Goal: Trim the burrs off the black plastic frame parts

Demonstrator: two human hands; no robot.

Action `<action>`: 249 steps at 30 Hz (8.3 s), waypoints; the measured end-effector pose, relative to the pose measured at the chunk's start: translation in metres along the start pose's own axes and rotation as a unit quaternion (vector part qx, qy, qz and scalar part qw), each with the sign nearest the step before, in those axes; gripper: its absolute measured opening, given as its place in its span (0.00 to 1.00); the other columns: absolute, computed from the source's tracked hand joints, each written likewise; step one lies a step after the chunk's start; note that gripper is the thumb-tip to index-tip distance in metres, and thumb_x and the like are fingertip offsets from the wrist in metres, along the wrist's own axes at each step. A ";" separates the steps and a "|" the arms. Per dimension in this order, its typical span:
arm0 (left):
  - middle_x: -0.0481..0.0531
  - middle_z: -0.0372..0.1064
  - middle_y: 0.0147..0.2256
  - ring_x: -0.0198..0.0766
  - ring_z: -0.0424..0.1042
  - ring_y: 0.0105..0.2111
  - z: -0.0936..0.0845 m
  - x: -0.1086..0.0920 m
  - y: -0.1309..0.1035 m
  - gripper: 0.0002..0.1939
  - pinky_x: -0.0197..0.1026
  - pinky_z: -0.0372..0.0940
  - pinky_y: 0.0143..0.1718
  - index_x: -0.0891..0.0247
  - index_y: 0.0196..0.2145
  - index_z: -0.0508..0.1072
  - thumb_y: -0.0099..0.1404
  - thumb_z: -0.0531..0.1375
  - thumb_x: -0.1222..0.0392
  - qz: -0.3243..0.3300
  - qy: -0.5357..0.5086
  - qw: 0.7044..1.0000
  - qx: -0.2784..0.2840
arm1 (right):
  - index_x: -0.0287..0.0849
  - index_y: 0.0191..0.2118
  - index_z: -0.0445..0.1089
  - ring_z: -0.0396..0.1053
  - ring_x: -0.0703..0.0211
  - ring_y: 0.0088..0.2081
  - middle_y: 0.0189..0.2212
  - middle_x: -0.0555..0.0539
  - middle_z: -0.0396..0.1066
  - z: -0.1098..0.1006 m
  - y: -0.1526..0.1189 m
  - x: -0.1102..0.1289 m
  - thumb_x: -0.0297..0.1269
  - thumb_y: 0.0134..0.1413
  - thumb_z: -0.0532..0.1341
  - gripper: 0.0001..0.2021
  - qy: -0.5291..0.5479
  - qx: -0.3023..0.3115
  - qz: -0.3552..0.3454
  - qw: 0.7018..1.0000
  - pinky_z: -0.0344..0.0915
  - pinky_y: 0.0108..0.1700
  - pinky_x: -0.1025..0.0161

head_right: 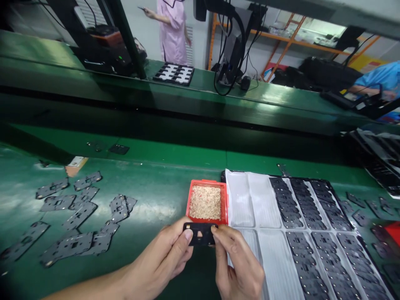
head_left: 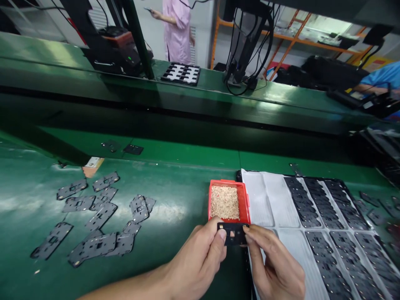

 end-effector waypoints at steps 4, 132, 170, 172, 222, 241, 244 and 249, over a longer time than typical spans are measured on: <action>0.39 0.53 0.24 0.27 0.52 0.20 0.002 0.002 0.001 0.25 0.33 0.52 0.22 0.59 0.40 0.59 0.82 0.43 0.35 -0.007 -0.018 1.000 -0.001 | 0.41 0.51 0.78 0.82 0.59 0.43 0.41 0.45 0.81 0.002 0.000 -0.005 0.15 0.64 0.63 0.17 0.016 0.013 0.030 0.999 0.81 0.46 0.65; 0.39 0.49 0.23 0.35 0.51 0.22 -0.018 -0.026 0.009 0.12 0.43 0.48 0.28 0.58 0.39 0.59 0.82 0.43 0.55 0.020 0.175 0.984 0.030 | 0.41 0.50 0.72 0.78 0.59 0.44 0.44 0.43 0.74 -0.020 0.047 -0.019 0.21 0.75 0.56 0.10 -0.007 0.248 -0.062 0.967 0.78 0.44 0.65; 0.39 0.51 0.22 0.33 0.54 0.21 -0.018 -0.024 0.017 0.15 0.39 0.51 0.24 0.55 0.33 0.53 0.81 0.44 0.56 0.044 0.128 0.991 -0.008 | 0.43 0.51 0.68 0.77 0.57 0.43 0.45 0.43 0.71 -0.021 0.064 -0.028 0.21 0.74 0.57 0.11 0.043 0.331 -0.065 0.940 0.77 0.42 0.62; 0.39 0.51 0.22 0.33 0.54 0.21 -0.018 -0.026 0.017 0.15 0.39 0.51 0.24 0.55 0.33 0.52 0.81 0.45 0.56 0.050 0.129 0.990 -0.007 | 0.44 0.50 0.67 0.76 0.57 0.41 0.44 0.43 0.70 -0.019 0.066 -0.027 0.22 0.75 0.55 0.09 0.033 0.351 -0.060 0.934 0.77 0.42 0.62; 0.51 0.68 0.34 0.38 0.62 0.30 -0.007 -0.024 0.011 0.06 0.45 0.59 0.37 0.62 0.42 0.63 0.77 0.48 0.64 0.048 0.176 0.983 -0.018 | 0.38 0.51 0.76 0.71 0.57 0.43 0.42 0.44 0.70 0.015 0.059 -0.012 0.10 0.64 0.59 0.19 0.058 0.119 -0.159 0.978 0.73 0.41 0.61; 0.47 0.63 0.32 0.36 0.60 0.29 -0.002 -0.023 0.011 0.06 0.43 0.55 0.36 0.61 0.39 0.62 0.76 0.49 0.66 0.071 0.144 0.987 -0.023 | 0.35 0.53 0.77 0.72 0.55 0.45 0.45 0.42 0.71 0.016 0.049 -0.018 0.06 0.61 0.60 0.23 0.069 0.093 -0.178 0.977 0.75 0.42 0.56; 0.46 0.61 0.31 0.35 0.57 0.28 -0.001 -0.024 0.012 0.06 0.42 0.54 0.34 0.61 0.38 0.61 0.76 0.49 0.66 0.077 0.135 0.987 -0.030 | 0.34 0.53 0.77 0.72 0.55 0.45 0.45 0.41 0.71 0.015 0.051 -0.018 0.06 0.61 0.59 0.22 0.068 0.101 -0.178 0.977 0.75 0.42 0.56; 0.45 0.60 0.30 0.34 0.56 0.27 0.001 -0.024 0.013 0.06 0.42 0.53 0.33 0.60 0.38 0.60 0.76 0.50 0.66 0.080 0.126 0.988 -0.030 | 0.34 0.51 0.76 0.70 0.56 0.45 0.44 0.41 0.71 0.013 0.054 -0.017 0.07 0.61 0.58 0.21 0.065 0.104 -0.190 0.974 0.74 0.41 0.57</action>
Point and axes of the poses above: each hand's wrist, its own y-axis towards the middle knuckle, its own z-axis out of the palm, x = y × z, the point moved 2 cm from there along y, towards the middle knuckle
